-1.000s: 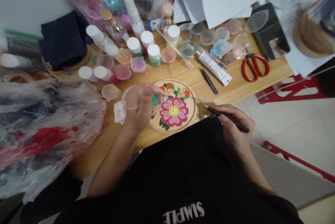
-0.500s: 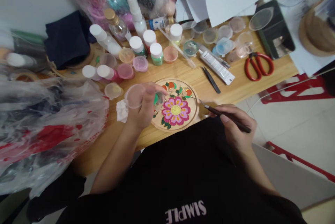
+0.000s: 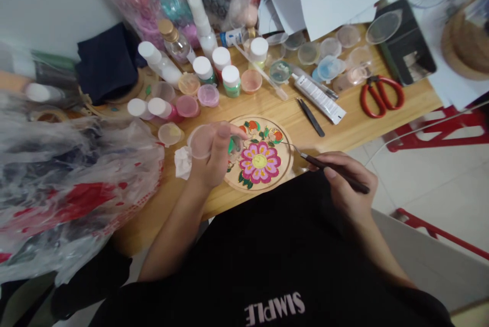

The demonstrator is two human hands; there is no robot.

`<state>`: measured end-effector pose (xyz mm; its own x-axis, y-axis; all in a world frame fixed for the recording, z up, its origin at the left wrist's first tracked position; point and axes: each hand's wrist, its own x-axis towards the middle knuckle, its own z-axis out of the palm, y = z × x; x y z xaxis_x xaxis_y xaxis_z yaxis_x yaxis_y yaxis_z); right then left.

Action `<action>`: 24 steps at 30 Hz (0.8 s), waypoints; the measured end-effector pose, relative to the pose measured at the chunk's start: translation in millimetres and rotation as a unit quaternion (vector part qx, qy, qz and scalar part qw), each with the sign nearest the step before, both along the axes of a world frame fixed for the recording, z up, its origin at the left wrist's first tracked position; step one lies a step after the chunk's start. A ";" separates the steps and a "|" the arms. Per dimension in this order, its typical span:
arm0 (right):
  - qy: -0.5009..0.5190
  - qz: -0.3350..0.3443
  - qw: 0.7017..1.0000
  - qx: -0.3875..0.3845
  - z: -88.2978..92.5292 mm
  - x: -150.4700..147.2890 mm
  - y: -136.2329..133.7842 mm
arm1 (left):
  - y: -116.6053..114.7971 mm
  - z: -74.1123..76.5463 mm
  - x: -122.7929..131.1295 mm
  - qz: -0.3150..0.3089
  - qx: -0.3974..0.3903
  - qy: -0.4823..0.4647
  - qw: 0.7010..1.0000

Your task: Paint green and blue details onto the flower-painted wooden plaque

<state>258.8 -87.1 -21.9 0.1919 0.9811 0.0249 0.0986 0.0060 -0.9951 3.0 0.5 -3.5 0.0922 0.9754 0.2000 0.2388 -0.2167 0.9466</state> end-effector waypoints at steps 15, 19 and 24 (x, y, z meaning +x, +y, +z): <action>-0.007 0.006 1.000 0.017 1.4 1.8 0.1 | 0.6 -1.0 -1.3 -0.012 -0.005 0.007 1.000; -0.026 -0.012 1.000 0.005 1.0 3.0 -0.8 | 0.8 -0.5 -1.6 -0.012 -0.013 0.011 1.000; -0.027 -0.014 0.999 0.008 2.3 2.6 -0.8 | 0.3 -0.5 -0.9 -0.009 -0.012 0.013 1.000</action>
